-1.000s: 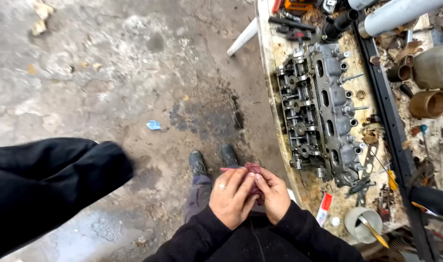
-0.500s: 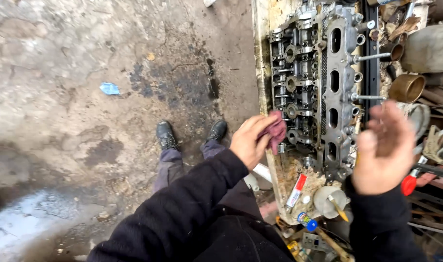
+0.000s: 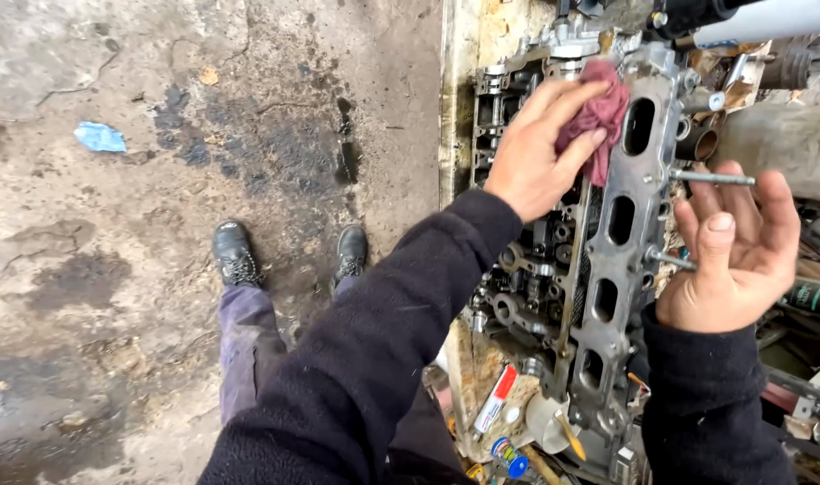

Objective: Wiping down engine components on a cylinder head with a cloth.

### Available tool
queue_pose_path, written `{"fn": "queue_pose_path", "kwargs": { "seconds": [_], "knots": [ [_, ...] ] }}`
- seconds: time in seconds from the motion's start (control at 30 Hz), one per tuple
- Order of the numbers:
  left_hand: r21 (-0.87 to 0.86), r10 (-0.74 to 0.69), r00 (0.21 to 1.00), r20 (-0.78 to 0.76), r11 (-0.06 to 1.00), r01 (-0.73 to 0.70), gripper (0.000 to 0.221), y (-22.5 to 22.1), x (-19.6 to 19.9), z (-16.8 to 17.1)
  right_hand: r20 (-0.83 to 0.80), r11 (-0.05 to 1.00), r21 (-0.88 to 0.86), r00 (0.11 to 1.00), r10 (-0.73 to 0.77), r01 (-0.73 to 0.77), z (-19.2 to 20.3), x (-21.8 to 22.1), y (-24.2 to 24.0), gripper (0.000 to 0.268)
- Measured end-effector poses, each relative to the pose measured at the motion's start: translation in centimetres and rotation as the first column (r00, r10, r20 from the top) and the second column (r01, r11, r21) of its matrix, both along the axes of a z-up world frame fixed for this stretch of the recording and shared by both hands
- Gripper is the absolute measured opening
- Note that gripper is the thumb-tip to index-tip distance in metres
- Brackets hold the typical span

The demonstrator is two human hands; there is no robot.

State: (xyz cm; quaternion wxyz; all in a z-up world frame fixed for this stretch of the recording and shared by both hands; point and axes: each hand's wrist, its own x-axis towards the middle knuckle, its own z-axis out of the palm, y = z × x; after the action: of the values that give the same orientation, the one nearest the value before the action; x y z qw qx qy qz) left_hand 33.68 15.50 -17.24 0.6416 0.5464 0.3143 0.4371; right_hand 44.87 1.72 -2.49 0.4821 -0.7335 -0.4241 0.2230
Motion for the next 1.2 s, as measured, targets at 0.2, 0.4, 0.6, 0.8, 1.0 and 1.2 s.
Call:
{"fn": "queue_pose_path", "kwargs": {
  "seconds": [0.2, 0.4, 0.6, 0.8, 1.0, 1.2],
  "knots": [
    [-0.189, -0.156, 0.988, 0.015, 0.970, 0.156, 0.027, -2.0, -2.4, -3.6, 0.053, 0.997, 0.063, 0.997, -0.054, 0.050, -1.3, 0.1, 0.5, 0.043],
    [0.314, 0.135, 0.991, 0.021, 0.940, -0.134, 0.043, 0.1, -0.7, -1.6, 0.076, 0.980, 0.195, 0.996, -0.047, 0.031, -2.6, 0.4, -0.3, 0.033],
    [0.715, 0.178, 0.982, -0.062, 0.694, -0.081, 0.045, 5.2, -0.8, -4.0, 0.105, 0.980, 0.174, 0.988, -0.117, 0.097, -2.6, 0.2, 0.6, 0.028],
    [0.621, 0.145, 0.989, -0.016, 0.777, -0.104, 0.050, 2.6, -0.5, -3.3, 0.139, 0.972, 0.198, 0.978, -0.157, 0.128, -3.0, 0.5, 0.1, 0.030],
    [0.572, 0.245, 0.954, -0.171, 0.814, -0.106, 0.033, 4.6, 0.1, -5.8, 0.202, 0.977, 0.180, 0.968, -0.150, 0.114, -3.2, -0.6, 0.4, 0.036],
    [0.663, 0.175, 0.946, -0.273, 0.747, 0.054, 0.036, 2.3, 1.5, -8.1, 0.273, 0.974, 0.160, 0.941, -0.200, 0.161, -3.1, -1.6, 1.7, 0.045]
  ]
}}
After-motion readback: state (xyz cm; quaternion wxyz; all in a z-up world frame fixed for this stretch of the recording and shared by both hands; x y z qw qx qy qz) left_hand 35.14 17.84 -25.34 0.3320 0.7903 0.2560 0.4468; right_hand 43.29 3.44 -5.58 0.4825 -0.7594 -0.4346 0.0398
